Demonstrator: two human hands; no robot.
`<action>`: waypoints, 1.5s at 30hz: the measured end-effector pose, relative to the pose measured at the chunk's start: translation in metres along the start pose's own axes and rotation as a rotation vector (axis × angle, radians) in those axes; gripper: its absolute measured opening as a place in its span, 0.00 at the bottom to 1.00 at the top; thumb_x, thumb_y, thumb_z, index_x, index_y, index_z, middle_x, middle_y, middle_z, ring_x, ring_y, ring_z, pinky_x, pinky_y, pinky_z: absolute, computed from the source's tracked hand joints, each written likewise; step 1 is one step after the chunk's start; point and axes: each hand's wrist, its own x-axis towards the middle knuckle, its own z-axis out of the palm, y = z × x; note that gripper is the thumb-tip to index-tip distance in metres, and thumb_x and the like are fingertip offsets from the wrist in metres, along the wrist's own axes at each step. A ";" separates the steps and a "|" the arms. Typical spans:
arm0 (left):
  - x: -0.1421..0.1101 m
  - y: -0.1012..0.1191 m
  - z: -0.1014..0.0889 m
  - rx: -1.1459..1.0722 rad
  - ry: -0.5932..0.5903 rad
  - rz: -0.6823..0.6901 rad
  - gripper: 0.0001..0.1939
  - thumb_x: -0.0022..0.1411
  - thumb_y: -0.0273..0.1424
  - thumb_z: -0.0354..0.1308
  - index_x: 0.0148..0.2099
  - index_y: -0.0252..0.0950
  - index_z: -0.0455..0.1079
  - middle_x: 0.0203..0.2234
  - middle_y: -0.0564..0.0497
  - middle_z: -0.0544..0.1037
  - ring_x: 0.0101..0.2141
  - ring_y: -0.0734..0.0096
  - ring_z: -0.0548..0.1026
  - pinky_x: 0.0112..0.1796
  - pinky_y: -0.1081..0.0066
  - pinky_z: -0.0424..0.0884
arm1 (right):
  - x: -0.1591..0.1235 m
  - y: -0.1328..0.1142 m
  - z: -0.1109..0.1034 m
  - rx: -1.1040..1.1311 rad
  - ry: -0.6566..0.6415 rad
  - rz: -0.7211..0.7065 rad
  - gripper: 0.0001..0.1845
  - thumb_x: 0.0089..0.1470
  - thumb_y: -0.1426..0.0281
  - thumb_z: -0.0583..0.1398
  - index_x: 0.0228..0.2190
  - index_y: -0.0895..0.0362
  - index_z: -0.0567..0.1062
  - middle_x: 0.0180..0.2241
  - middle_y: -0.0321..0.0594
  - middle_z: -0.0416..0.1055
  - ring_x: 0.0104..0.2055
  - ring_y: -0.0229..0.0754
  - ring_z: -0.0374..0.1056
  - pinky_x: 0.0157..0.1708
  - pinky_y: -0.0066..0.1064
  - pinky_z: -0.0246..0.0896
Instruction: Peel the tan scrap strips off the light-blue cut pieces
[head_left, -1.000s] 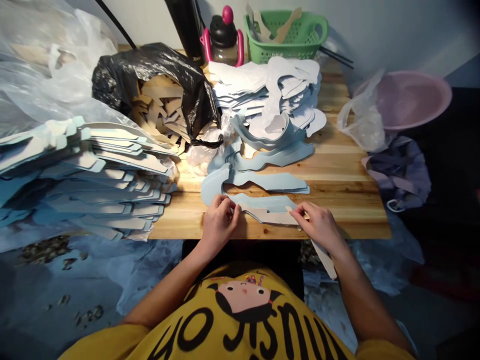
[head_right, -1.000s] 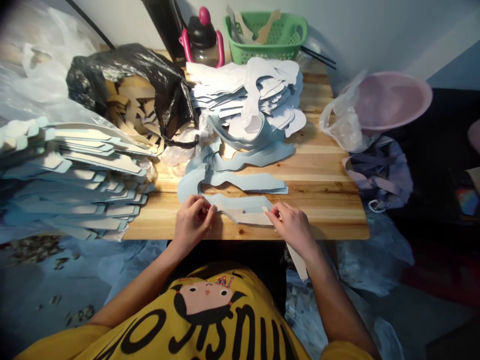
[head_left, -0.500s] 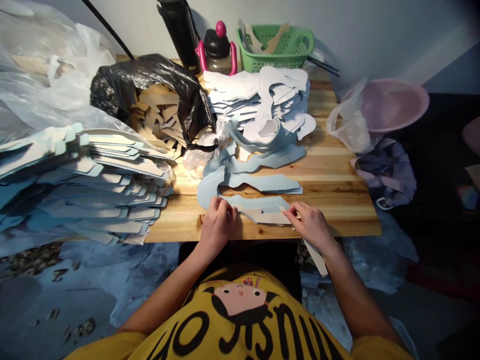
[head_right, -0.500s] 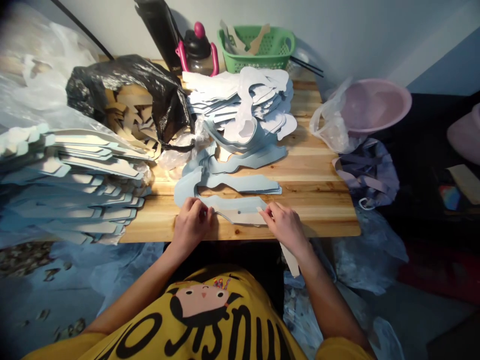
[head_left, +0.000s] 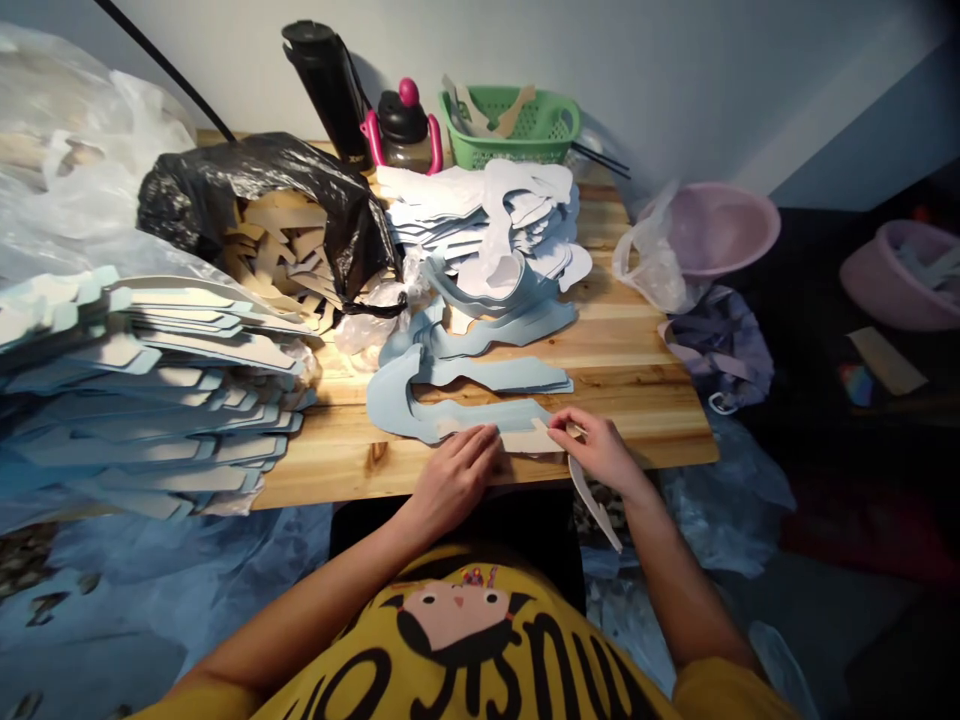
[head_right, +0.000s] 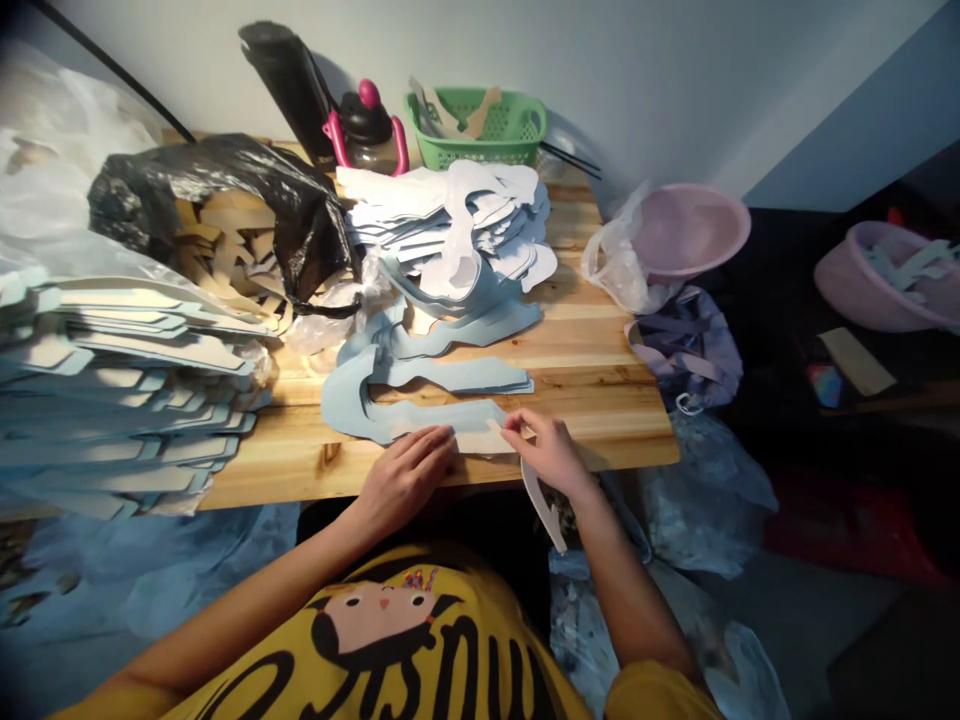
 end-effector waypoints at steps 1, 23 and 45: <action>0.004 0.001 0.001 0.003 -0.015 -0.021 0.11 0.68 0.24 0.52 0.50 0.30 0.71 0.49 0.38 0.76 0.50 0.56 0.74 0.49 0.57 0.74 | -0.001 0.000 -0.002 0.115 -0.007 0.038 0.09 0.58 0.61 0.61 0.35 0.55 0.75 0.34 0.38 0.74 0.37 0.41 0.70 0.35 0.29 0.63; 0.031 -0.006 0.012 -0.245 -0.039 0.019 0.14 0.70 0.26 0.51 0.55 0.35 0.70 0.46 0.43 0.79 0.41 0.64 0.74 0.44 0.65 0.73 | -0.019 0.046 -0.015 0.766 0.643 0.171 0.15 0.47 0.65 0.65 0.39 0.52 0.71 0.39 0.37 0.73 0.32 0.36 0.67 0.30 0.27 0.63; 0.048 -0.014 -0.002 -0.698 -0.114 -0.406 0.22 0.62 0.23 0.48 0.57 0.35 0.69 0.44 0.44 0.80 0.42 0.64 0.78 0.44 0.65 0.73 | -0.002 -0.030 0.005 -0.306 0.320 -0.157 0.12 0.53 0.56 0.66 0.32 0.52 0.80 0.27 0.36 0.71 0.29 0.39 0.67 0.32 0.30 0.58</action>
